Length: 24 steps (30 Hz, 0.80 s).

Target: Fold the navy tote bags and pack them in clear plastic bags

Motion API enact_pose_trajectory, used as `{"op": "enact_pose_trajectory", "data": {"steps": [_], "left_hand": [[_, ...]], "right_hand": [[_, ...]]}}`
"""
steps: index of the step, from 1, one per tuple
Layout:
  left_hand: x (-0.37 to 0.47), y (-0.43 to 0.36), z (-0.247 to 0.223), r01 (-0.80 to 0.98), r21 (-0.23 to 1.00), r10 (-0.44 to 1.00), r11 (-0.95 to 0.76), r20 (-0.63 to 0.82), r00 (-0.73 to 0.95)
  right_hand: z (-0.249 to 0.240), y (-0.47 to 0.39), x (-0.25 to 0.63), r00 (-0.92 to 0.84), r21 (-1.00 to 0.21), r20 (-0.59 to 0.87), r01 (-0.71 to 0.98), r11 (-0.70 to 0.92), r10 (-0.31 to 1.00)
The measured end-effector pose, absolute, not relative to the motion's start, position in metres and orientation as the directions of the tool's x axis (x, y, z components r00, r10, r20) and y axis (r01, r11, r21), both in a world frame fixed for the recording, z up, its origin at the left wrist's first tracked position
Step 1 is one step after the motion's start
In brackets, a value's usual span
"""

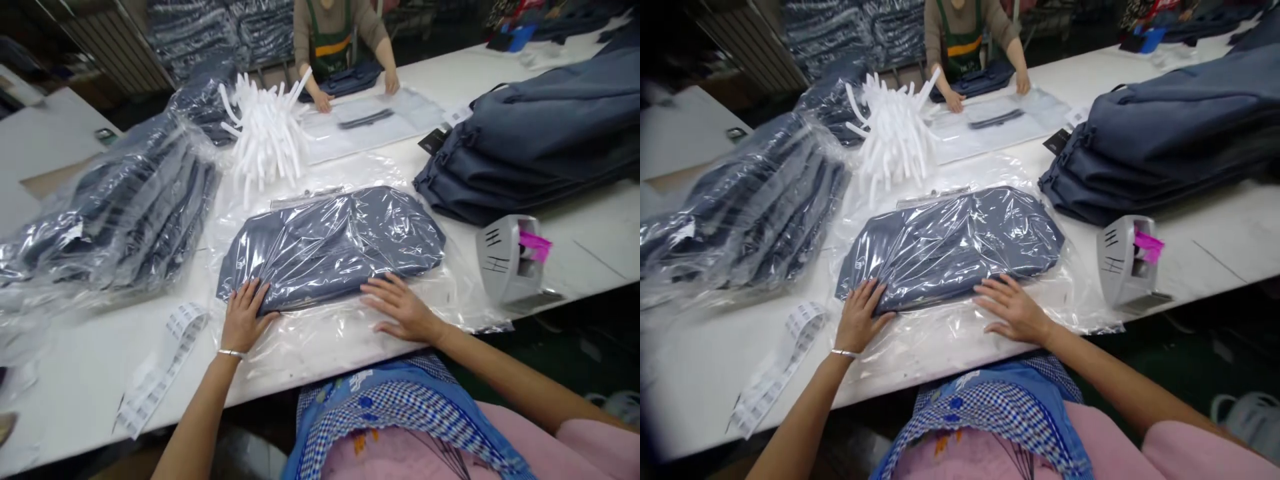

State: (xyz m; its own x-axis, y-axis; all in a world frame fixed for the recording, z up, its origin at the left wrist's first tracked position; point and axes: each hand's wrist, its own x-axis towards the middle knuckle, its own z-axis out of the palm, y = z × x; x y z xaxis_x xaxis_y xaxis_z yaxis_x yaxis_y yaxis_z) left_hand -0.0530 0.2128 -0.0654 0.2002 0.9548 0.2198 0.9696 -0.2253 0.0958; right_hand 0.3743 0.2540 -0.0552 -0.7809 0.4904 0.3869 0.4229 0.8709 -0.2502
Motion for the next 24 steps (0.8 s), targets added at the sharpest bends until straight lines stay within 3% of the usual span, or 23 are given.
{"op": "enact_pose_trajectory", "data": {"steps": [2, 5, 8, 11, 14, 18, 24], "left_hand": [[-0.055, 0.22, -0.058, 0.97, 0.124, 0.966, -0.209, 0.178, 0.185], [-0.049, 0.225, -0.038, 0.978, 0.126, 0.979, -0.167, 0.138, 0.149], [-0.019, 0.205, -0.018, 0.985, 0.122, 0.949, -0.12, 0.307, 0.077], [0.029, 0.167, -0.018, 0.915, 0.263, 0.883, -0.307, 0.438, 0.171], [0.077, 0.144, -0.043, 0.782, 0.395, 0.866, -0.482, 0.35, 0.357], [0.109, 0.161, -0.085, 0.848, 0.278, 0.873, -0.452, 0.333, 0.356], [0.109, 0.195, -0.108, 0.881, 0.171, 0.864, -0.441, 0.348, 0.365]], "right_hand": [[-0.068, 0.224, 0.362, -0.827, -0.273, 0.357, 0.352, 0.895, 0.434], [-0.088, 0.207, 0.347, -0.783, -0.293, 0.39, 0.393, 0.872, 0.484], [-0.094, 0.212, 0.342, -0.699, -0.298, 0.456, 0.464, 0.834, 0.551], [-0.076, 0.224, 0.34, -0.586, -0.354, 0.509, 0.525, 0.774, 0.63], [-0.041, 0.231, 0.334, -0.425, -0.441, 0.573, 0.561, 0.7, 0.701], [0.003, 0.231, 0.322, -0.305, -0.497, 0.658, 0.511, 0.701, 0.688], [0.01, 0.219, 0.332, -0.411, -0.47, 0.668, 0.413, 0.78, 0.62]]}}
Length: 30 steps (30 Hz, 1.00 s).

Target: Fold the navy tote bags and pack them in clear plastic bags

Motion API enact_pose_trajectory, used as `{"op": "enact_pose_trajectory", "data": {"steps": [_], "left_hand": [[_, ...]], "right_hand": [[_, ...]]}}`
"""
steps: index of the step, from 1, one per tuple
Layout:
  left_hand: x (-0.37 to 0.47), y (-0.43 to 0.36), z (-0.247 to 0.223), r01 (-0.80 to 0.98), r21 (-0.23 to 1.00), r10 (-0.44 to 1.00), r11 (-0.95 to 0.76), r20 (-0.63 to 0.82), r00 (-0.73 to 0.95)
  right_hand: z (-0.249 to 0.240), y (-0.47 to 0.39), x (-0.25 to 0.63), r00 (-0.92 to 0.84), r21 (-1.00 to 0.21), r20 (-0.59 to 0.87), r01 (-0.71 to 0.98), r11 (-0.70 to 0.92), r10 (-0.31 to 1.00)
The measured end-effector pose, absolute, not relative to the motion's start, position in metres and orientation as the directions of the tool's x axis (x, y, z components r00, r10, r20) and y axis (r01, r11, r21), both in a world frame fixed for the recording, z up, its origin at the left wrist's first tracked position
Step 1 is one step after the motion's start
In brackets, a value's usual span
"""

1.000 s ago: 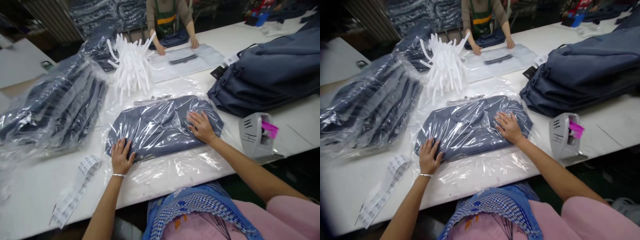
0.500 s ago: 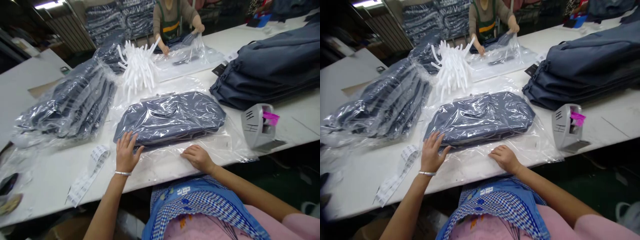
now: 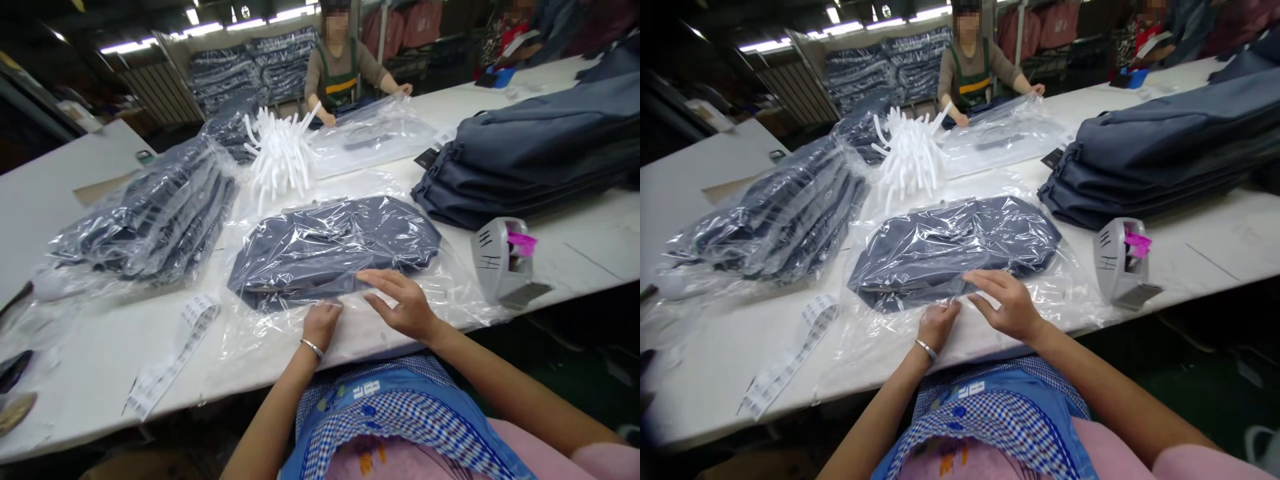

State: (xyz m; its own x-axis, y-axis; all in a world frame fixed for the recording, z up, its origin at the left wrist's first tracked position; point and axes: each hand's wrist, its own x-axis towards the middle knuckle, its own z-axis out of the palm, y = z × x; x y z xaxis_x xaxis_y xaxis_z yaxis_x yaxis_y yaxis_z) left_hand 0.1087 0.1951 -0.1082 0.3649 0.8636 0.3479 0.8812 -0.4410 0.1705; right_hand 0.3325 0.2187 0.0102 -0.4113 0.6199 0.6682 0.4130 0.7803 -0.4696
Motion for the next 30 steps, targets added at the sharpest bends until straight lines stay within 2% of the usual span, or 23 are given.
{"op": "enact_pose_trajectory", "data": {"steps": [2, 5, 10, 13, 18, 21, 23, 25, 28, 30], "left_hand": [[0.109, 0.189, -0.108, 0.856, 0.158, 0.838, -0.492, 0.352, 0.417], [0.114, 0.168, -0.104, 0.807, 0.154, 0.798, -0.571, 0.336, 0.501], [0.122, 0.133, -0.096, 0.745, 0.185, 0.762, -0.641, 0.276, 0.587], [0.124, 0.123, -0.094, 0.743, 0.222, 0.773, -0.632, 0.251, 0.583], [0.133, 0.11, -0.097, 0.681, 0.34, 0.76, -0.648, 0.237, 0.605], [0.127, 0.103, -0.093, 0.663, 0.375, 0.761, -0.648, 0.293, 0.579], [0.111, 0.1, -0.088, 0.736, 0.351, 0.813, -0.578, 0.322, 0.485], [0.084, 0.096, -0.084, 0.819, 0.275, 0.851, -0.503, 0.321, 0.414], [0.031, 0.084, -0.086, 0.888, 0.145, 0.877, -0.437, 0.289, 0.384], [-0.002, 0.07, -0.092, 0.914, 0.115, 0.894, -0.389, 0.289, 0.344]], "right_hand": [[-0.005, 0.218, 0.338, -0.519, -0.376, 0.624, 0.456, 0.807, 0.584], [-0.035, 0.231, 0.339, -0.658, -0.215, 0.476, 0.556, 0.803, 0.583], [-0.065, 0.278, 0.33, -0.697, -0.08, 0.397, 0.622, 0.779, 0.597], [-0.059, 0.282, 0.333, -0.719, -0.102, 0.384, 0.59, 0.801, 0.579], [-0.057, 0.22, 0.355, -0.719, -0.239, 0.44, 0.483, 0.842, 0.538], [-0.077, 0.184, 0.374, -0.782, -0.281, 0.373, 0.418, 0.864, 0.499], [-0.092, 0.172, 0.388, -0.75, -0.309, 0.328, 0.489, 0.816, 0.574], [-0.105, 0.168, 0.404, -0.684, -0.337, 0.32, 0.564, 0.754, 0.655], [-0.115, 0.169, 0.43, -0.619, -0.368, 0.338, 0.606, 0.705, 0.709], [-0.117, 0.172, 0.449, -0.59, -0.379, 0.343, 0.625, 0.683, 0.73]]}}
